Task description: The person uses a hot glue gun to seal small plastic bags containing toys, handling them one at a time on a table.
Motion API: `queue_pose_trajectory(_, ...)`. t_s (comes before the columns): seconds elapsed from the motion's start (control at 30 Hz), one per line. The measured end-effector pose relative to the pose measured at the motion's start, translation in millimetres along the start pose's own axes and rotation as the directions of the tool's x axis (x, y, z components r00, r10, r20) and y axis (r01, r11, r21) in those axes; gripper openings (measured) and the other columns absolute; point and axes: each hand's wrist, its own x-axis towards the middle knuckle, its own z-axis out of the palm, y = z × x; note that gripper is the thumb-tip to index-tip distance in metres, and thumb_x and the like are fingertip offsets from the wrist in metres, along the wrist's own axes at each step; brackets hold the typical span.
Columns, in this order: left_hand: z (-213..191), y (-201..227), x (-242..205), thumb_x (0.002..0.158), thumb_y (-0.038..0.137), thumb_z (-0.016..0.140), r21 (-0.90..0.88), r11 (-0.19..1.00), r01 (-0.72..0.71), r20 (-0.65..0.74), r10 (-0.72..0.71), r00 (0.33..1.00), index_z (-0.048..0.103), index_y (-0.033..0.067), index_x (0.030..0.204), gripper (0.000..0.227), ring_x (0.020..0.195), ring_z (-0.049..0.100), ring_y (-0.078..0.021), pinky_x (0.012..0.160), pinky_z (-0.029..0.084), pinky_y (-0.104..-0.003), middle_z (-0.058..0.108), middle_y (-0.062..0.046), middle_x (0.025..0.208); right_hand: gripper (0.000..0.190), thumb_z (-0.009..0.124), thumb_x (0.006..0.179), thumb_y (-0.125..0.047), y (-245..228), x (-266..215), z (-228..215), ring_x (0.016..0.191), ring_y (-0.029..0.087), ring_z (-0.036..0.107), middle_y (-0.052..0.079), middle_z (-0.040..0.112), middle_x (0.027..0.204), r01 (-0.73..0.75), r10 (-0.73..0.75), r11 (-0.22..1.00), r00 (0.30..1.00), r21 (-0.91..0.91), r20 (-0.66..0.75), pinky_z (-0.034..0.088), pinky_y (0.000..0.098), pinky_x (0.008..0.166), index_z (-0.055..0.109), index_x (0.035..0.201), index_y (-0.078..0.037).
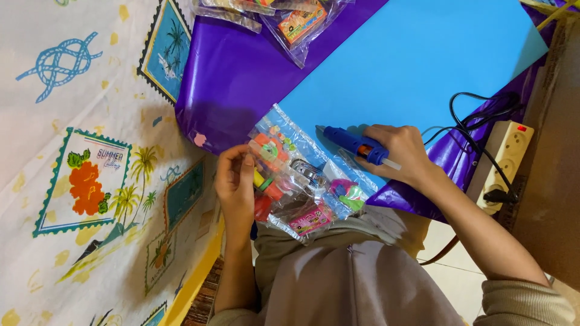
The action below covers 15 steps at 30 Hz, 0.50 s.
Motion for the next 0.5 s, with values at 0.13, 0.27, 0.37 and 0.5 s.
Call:
queue_pose_trajectory(0.13, 0.6, 0.4, 1.1, 0.105, 0.018, 0.057, 0.008, 1.000, -0.003, 0.000, 0.003, 1.000, 0.063, 0.0011, 0.117, 0.022, 0.083, 0.062, -0.0135, 0.073, 0.052, -0.026, 0.059, -0.008, 0.095, 0.033, 0.084, 0.073, -0.037, 3.5, -2.7, 2.6, 0.062, 0.027, 0.071, 0.007, 0.074, 0.076, -0.004, 0.004, 1.000, 1.000, -0.023, 0.026, 0.056, 0.0316, 0.057, 0.073, 0.091, -0.013)
queue_pose_trajectory(0.27, 0.0, -3.4, 1.6, 0.105, 0.019, 0.057, 0.014, 1.000, -0.009, -0.006, 0.009, 1.000, 0.063, 0.0016, 0.116, 0.022, 0.083, 0.062, -0.0138, 0.073, 0.052, -0.027, 0.059, -0.008, 0.095, 0.034, 0.085, 0.073, -0.038, 3.4, -3.3, 2.6, 0.063, 0.027, 0.072, 0.007, 0.074, 0.076, 0.005, -0.004, 0.999, 1.000, -0.035, 0.022, 0.056, 0.0319, 0.058, 0.072, 0.091, -0.013)
queue_pose_trajectory(0.37, 0.5, -2.3, 0.3, 0.105, 0.019, 0.057, 0.014, 1.000, -0.003, -0.008, 0.004, 1.000, 0.063, 0.0016, 0.117, 0.022, 0.083, 0.062, -0.0137, 0.073, 0.052, -0.027, 0.060, -0.008, 0.096, 0.035, 0.085, 0.072, -0.038, 1.4, -2.3, 1.5, 0.064, 0.027, 0.072, 0.007, 0.074, 0.076, 0.003, -0.002, 0.999, 1.000, -0.042, 0.020, 0.057, 0.0324, 0.059, 0.072, 0.091, -0.013)
queue_pose_trajectory(0.5, -1.2, -2.2, 2.1, 0.106, 0.020, 0.057, 0.011, 1.000, -0.015, -0.002, 0.015, 1.000, 0.063, 0.0018, 0.117, 0.022, 0.084, 0.060, -0.0138, 0.075, 0.052, -0.028, 0.059, -0.008, 0.096, 0.034, 0.084, 0.074, -0.041, -0.4, -1.7, 1.5, 0.062, 0.025, 0.071, 0.003, 0.073, 0.072, -0.019, 0.020, 0.998, 1.000, -0.068, 0.024, 0.056, 0.0299, 0.059, 0.072, 0.091, -0.015)
